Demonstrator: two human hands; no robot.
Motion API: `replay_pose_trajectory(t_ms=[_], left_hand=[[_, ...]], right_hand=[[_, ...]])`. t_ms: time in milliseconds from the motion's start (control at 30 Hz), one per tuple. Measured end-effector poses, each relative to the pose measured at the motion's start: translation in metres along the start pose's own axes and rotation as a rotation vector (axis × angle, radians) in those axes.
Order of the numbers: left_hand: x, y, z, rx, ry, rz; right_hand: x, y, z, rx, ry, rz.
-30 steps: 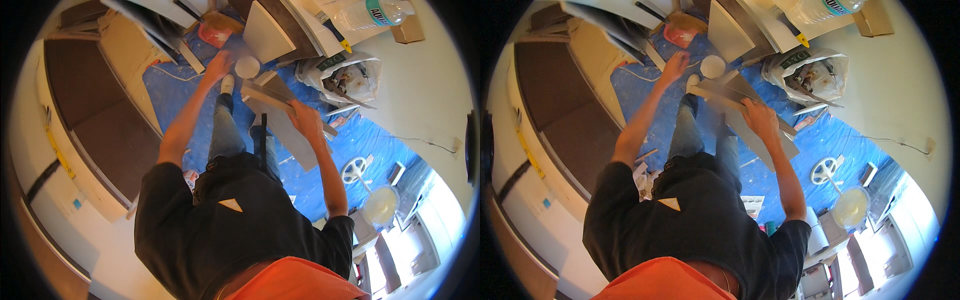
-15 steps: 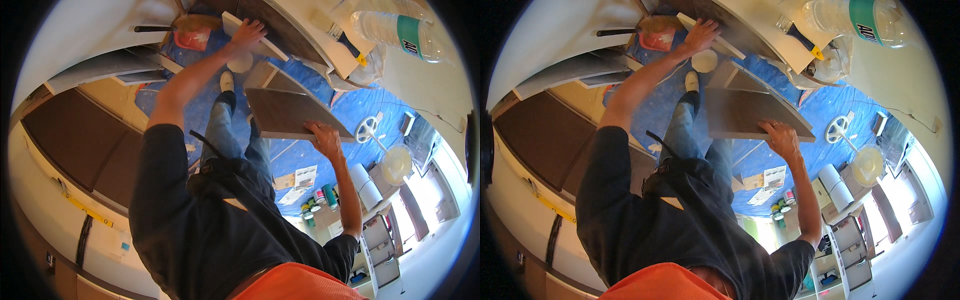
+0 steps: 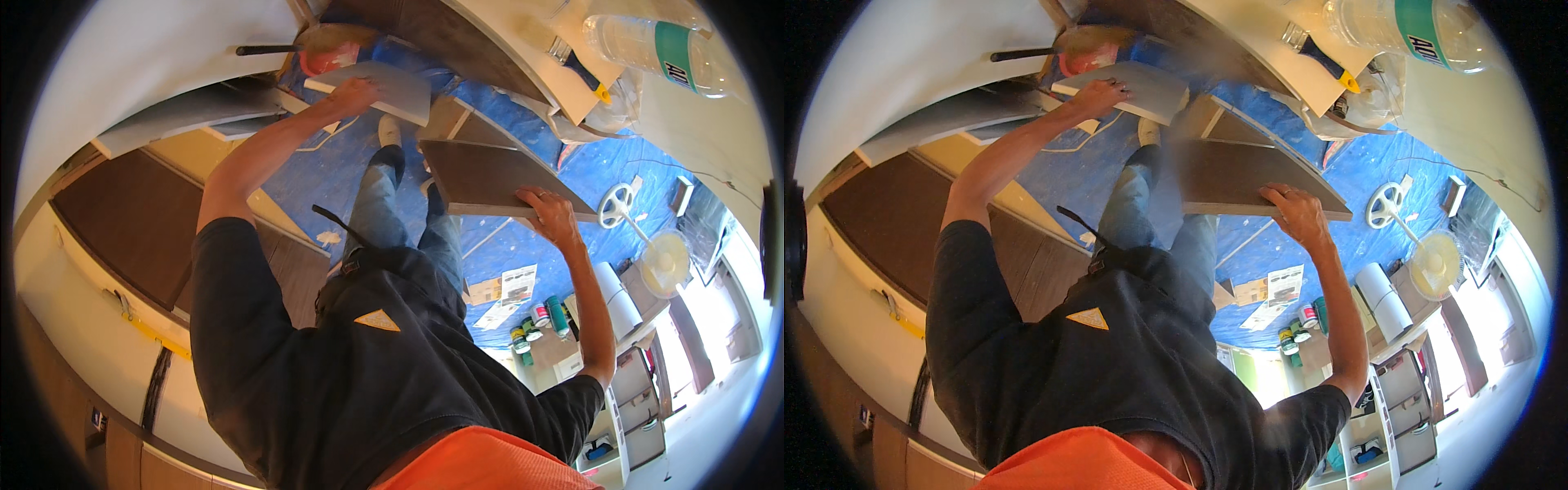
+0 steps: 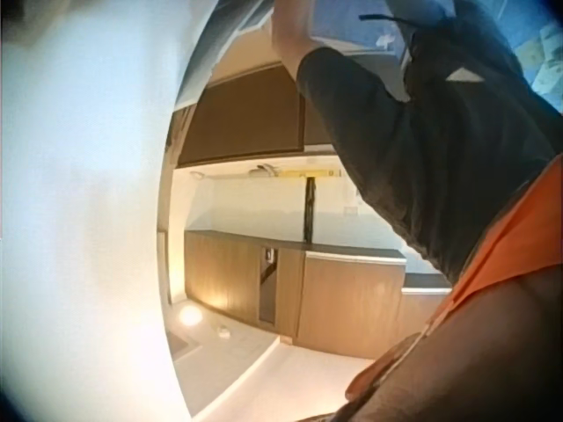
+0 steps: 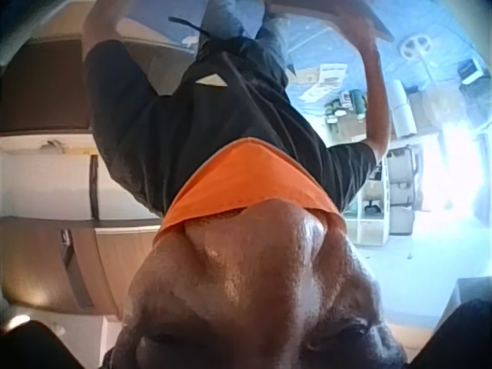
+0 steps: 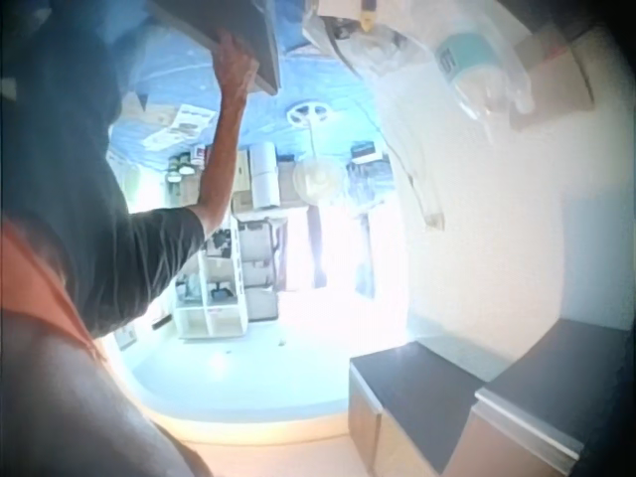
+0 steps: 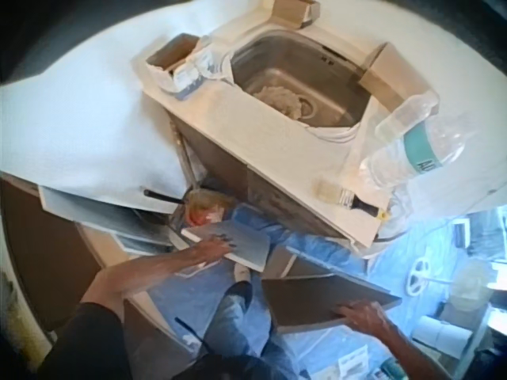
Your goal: The person removes a white cabinet door from its hinges, then picks up a second door and installs it onto the upper cabinet frame. They align the door with the hinges and secure it using a screwdriver. The work occurs in a kitchen under renovation with tools and debris on the floor.
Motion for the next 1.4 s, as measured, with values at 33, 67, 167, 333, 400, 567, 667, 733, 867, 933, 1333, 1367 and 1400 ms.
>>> replay_pose_trajectory(t_ms=[33,67,167,333,400,567,667,733,867,933,1333,1367,1400], left_hand=[[-0.019,0.003,0.002,-0.034,0.028,0.019],[-0.037,0.007,0.006,-0.068,0.054,0.042],[-0.087,0.011,0.021,-0.185,0.240,0.081],[-0.190,-0.001,0.055,-0.375,0.530,0.187],[-0.227,-0.012,0.068,-0.399,0.618,0.204],[-0.297,-0.055,0.103,-0.433,0.803,0.137],[-0.322,-0.080,0.118,-0.455,0.893,0.059],[-0.336,-0.093,0.125,-0.483,0.922,0.086],[-0.366,-0.121,0.144,-0.573,1.031,0.040],[-0.375,-0.128,0.154,-0.599,1.038,0.091],[-0.358,-0.146,0.162,-0.799,1.020,0.223],[-0.354,-0.146,0.155,-0.812,1.011,0.219],[-0.349,-0.145,0.149,-0.837,0.978,0.220]], right_hand=[[-0.001,-0.003,0.001,-0.006,-0.005,-0.033],[-0.002,-0.004,0.001,-0.014,0.007,-0.030],[-0.002,-0.001,-0.002,-0.036,0.035,0.000],[0.007,0.026,-0.021,0.060,-0.108,0.035],[0.008,0.043,-0.029,0.088,-0.268,0.000],[0.025,0.098,-0.076,0.199,-0.284,0.216],[0.055,0.116,-0.104,0.229,-0.242,0.292],[0.083,0.124,-0.118,0.199,-0.224,0.297],[0.154,0.121,-0.135,0.131,-0.080,0.335],[0.181,0.112,-0.137,0.118,0.009,0.358],[0.078,0.073,-0.147,0.072,-0.121,0.320],[0.055,0.069,-0.143,0.111,-0.191,0.274],[0.029,0.066,-0.143,0.144,-0.235,0.279]])
Point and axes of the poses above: each hand's wrist, its own x-axis towards the middle knuckle, its own y-axis out of the back of the hand, z = x × y, the point moved 6 cm from there along x, towards the middle knuckle, and after that the axes turned 6 degrees about -x, right-handed, at the moved point
